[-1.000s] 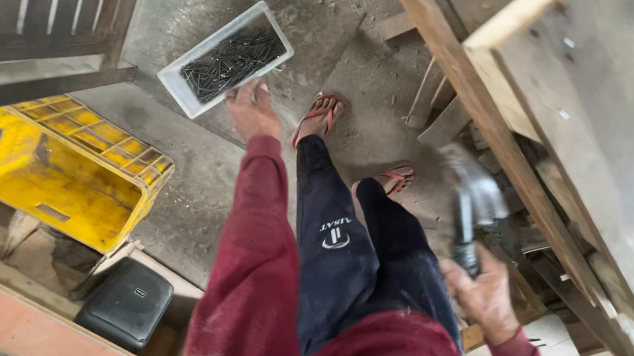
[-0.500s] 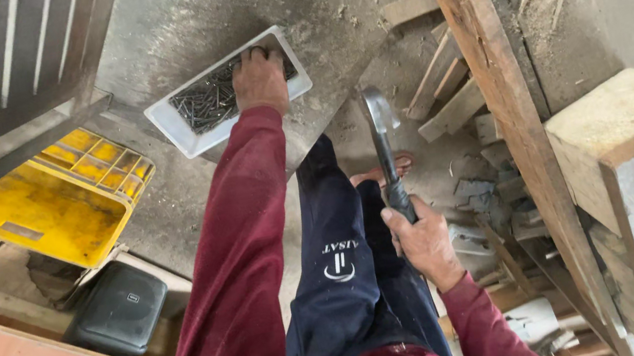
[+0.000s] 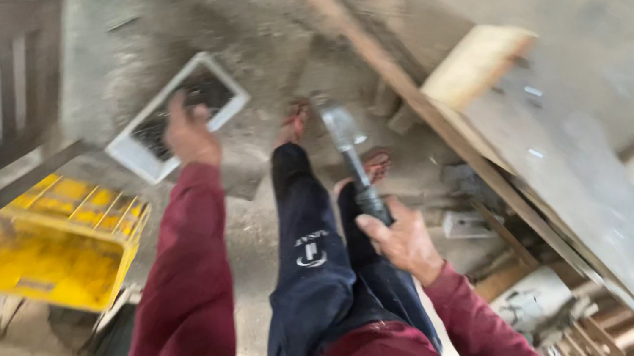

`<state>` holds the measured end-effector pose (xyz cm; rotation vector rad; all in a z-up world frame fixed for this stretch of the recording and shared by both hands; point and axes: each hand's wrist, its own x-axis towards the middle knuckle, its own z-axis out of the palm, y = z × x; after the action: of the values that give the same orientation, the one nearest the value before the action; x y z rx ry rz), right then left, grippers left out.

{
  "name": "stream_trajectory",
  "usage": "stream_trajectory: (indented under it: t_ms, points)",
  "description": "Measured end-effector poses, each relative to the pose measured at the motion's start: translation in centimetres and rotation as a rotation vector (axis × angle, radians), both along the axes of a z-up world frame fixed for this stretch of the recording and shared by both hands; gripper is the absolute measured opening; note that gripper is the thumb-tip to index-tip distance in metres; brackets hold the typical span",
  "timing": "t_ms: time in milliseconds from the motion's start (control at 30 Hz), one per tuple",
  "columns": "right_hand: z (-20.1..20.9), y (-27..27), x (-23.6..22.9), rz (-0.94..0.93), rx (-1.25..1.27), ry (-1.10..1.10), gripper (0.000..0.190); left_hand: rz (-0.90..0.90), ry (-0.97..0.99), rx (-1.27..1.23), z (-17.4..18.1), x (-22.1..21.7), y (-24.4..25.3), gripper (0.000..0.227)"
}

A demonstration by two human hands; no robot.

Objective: The person assembles small wooden blocks into a larger structure using a hammer and nails. They repeatedly pick up blocks, align them on a workbench, and hammer nails to secure them together. The person also moves a container of nails and adjusts the position of the wooden pieces during the process.

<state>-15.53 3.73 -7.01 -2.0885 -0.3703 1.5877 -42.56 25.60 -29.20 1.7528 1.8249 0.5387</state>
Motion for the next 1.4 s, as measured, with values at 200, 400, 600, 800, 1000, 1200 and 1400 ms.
stream_trajectory:
  t_ms: [200, 400, 600, 800, 1000, 1200, 1400]
  points:
    - [7.3, -6.9, 4.4, 0.1, 0.197, -0.041, 0.034, 0.123, -0.847, -0.312, 14.6, 9.9, -4.7, 0.01]
    - [12.1, -14.1, 6.2, -0.34, 0.463, 0.03, 0.035, -0.425, -0.713, 0.081, 30.6, 24.1, -9.2, 0.01]
    - [12.2, -20.0, 6.5, -0.766, 0.441, -0.033, 0.032, -0.805, -0.69, -0.081, 36.3, 32.7, -12.4, 0.011]
    - [12.7, -23.5, 5.2, -0.996, 0.419, -0.158, 0.023, -1.183, -0.636, -0.159, 33.4, 38.7, -17.8, 0.009]
    - [11.8, -25.7, 3.7, -1.041, 0.249, -0.173, 0.021, -1.416, -0.576, -0.063, 29.1, 40.5, -16.4, 0.01]
    - [11.0, -25.6, 3.5, -0.987, 0.29, -0.087, 0.023, -1.381, -0.619, -0.095, 27.5, 40.0, -16.1, 0.011]
    - [13.2, -25.4, 3.4, -1.014, 0.308, -0.087, 0.018, -1.261, -0.65, -0.251, 27.3, 40.3, -16.6, 0.01]
